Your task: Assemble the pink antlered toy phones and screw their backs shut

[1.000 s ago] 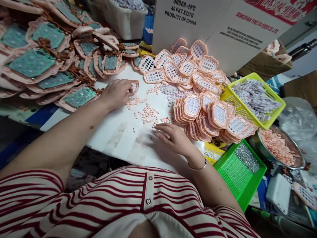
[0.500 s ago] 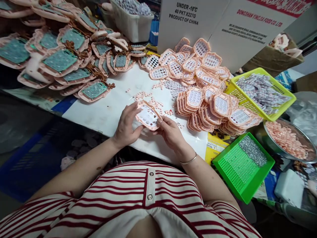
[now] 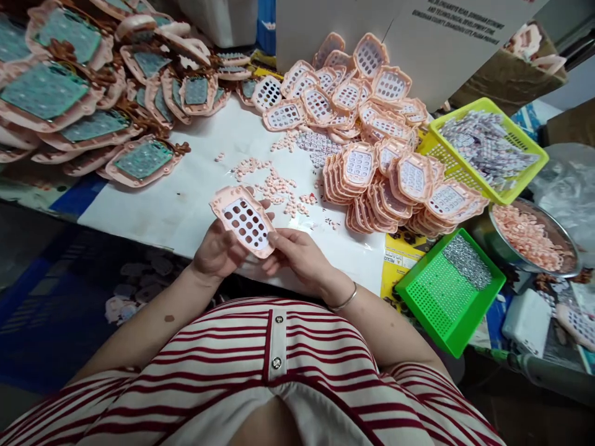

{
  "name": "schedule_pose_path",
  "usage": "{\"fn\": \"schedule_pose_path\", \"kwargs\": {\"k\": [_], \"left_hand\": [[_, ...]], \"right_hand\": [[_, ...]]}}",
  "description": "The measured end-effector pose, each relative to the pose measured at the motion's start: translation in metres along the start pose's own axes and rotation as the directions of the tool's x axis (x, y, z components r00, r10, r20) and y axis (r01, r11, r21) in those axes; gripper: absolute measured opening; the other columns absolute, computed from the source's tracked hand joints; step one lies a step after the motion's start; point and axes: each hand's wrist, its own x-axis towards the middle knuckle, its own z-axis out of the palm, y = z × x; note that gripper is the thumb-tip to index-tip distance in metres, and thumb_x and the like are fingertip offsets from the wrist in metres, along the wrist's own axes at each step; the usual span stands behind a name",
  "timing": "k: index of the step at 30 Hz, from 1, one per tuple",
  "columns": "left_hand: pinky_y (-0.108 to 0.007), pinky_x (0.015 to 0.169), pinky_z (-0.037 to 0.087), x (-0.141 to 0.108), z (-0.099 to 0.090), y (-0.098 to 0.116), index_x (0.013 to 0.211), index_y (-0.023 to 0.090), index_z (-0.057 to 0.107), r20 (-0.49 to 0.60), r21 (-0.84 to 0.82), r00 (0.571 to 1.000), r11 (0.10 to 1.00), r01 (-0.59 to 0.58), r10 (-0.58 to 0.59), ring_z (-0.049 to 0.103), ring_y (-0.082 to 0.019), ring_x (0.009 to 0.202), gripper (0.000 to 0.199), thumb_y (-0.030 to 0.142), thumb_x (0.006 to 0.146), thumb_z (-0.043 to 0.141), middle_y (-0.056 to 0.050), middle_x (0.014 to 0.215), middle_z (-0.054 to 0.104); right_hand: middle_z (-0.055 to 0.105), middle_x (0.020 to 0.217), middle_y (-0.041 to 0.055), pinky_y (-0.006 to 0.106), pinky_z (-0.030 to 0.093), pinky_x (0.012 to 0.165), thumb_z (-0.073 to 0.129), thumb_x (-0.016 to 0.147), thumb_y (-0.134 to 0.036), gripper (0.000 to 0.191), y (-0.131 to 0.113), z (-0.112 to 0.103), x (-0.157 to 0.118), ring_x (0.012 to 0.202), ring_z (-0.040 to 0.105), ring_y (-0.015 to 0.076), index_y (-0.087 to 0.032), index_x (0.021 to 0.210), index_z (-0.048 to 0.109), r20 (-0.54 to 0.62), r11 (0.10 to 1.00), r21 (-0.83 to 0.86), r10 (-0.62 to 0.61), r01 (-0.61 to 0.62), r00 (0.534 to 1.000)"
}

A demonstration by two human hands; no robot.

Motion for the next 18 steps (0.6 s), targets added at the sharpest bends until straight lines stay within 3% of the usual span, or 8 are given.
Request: {"fn": "schedule_pose_path", "kwargs": {"k": [2,3,5,7,10,13,15,18], "left_hand": [[-0.052,0.104,0.05,0.003,0.0,0.0,0.136,0.03,0.055,-0.046,-0.058,0.998,0.998,0.031,-0.034,0.051,-0.038,0.136,0.087,0.063,0.061,0.082,-0.01,0.139,0.062],[-0.053,0.102,0.051,0.005,0.0,-0.001,0.135,0.03,0.056,-0.061,-0.074,0.996,0.996,0.055,-0.06,0.053,-0.037,0.134,0.084,0.066,0.063,0.08,-0.01,0.137,0.063],[-0.054,0.099,0.053,0.007,0.0,-0.004,0.132,0.028,0.058,-0.07,-0.093,0.99,0.989,0.114,-0.121,0.057,-0.037,0.129,0.081,0.068,0.065,0.077,-0.01,0.136,0.065],[-0.054,0.097,0.054,0.009,0.0,-0.007,0.129,0.026,0.061,-0.059,-0.126,0.983,0.978,0.167,-0.176,0.061,-0.037,0.124,0.079,0.068,0.064,0.079,-0.01,0.134,0.066],[-0.052,0.093,0.058,0.01,0.0,-0.011,0.124,0.026,0.065,-0.045,-0.203,0.975,0.958,0.204,-0.217,0.066,-0.037,0.116,0.079,0.065,0.058,0.084,-0.009,0.127,0.07],[-0.048,0.087,0.061,0.011,-0.001,-0.01,0.123,0.024,0.066,-0.054,-0.244,0.974,0.949,0.2,-0.219,0.069,-0.035,0.112,0.08,0.065,0.057,0.085,-0.008,0.124,0.072],[-0.046,0.084,0.061,0.011,-0.002,-0.008,0.125,0.023,0.065,-0.035,-0.25,0.973,0.945,0.212,-0.227,0.067,-0.036,0.115,0.083,0.068,0.058,0.083,-0.01,0.127,0.071],[-0.053,0.089,0.059,0.01,-0.002,-0.008,0.131,0.023,0.061,0.015,-0.241,0.97,0.941,0.239,-0.242,0.06,-0.041,0.126,0.084,0.073,0.065,0.076,-0.013,0.134,0.066]], "right_hand": [[0.066,0.069,0.0012,0.026,0.051,0.057,0.053,0.092,-0.056,0.039,-0.012,-0.015,-0.003,0.06,0.062,0.0133,-0.019,0.086,0.065,-0.1,0.92,-0.386,-0.111,0.064,0.989],[0.067,0.074,0.003,0.027,0.05,0.062,0.052,0.095,-0.049,0.035,-0.019,-0.023,-0.003,0.066,0.061,0.0143,-0.019,0.087,0.067,-0.165,0.789,-0.61,-0.222,0.077,0.961],[0.068,0.088,0.0084,0.031,0.048,0.072,0.048,0.098,-0.036,0.029,-0.032,-0.037,-0.002,0.078,0.061,0.0175,-0.017,0.09,0.07,-0.221,0.41,-0.912,-0.414,-0.036,0.883],[0.067,0.1,0.0139,0.034,0.047,0.074,0.044,0.099,-0.03,0.031,-0.039,-0.044,0.004,0.084,0.061,0.0208,-0.015,0.094,0.07,-0.188,0.083,-0.982,-0.465,-0.168,0.865],[0.067,0.103,0.0183,0.034,0.046,0.072,0.037,0.098,-0.017,0.032,-0.038,-0.046,0.014,0.088,0.061,0.0239,-0.012,0.1,0.069,-0.1,-0.19,-0.964,-0.394,-0.187,0.914],[0.069,0.1,0.0191,0.036,0.048,0.076,0.034,0.096,-0.009,0.036,-0.034,-0.047,0.02,0.092,0.061,0.0259,-0.011,0.103,0.069,-0.059,-0.253,-0.952,-0.393,-0.17,0.917],[0.069,0.102,0.0176,0.039,0.049,0.082,0.036,0.098,-0.014,0.034,-0.032,-0.047,0.018,0.094,0.062,0.0258,-0.013,0.103,0.07,-0.012,-0.179,-0.978,-0.476,-0.11,0.879],[0.071,0.101,0.0125,0.037,0.051,0.084,0.043,0.099,-0.021,0.029,-0.031,-0.038,0.008,0.095,0.063,0.0222,-0.019,0.105,0.071,0.136,0.0,-0.985,-0.606,0.171,0.783]]}}
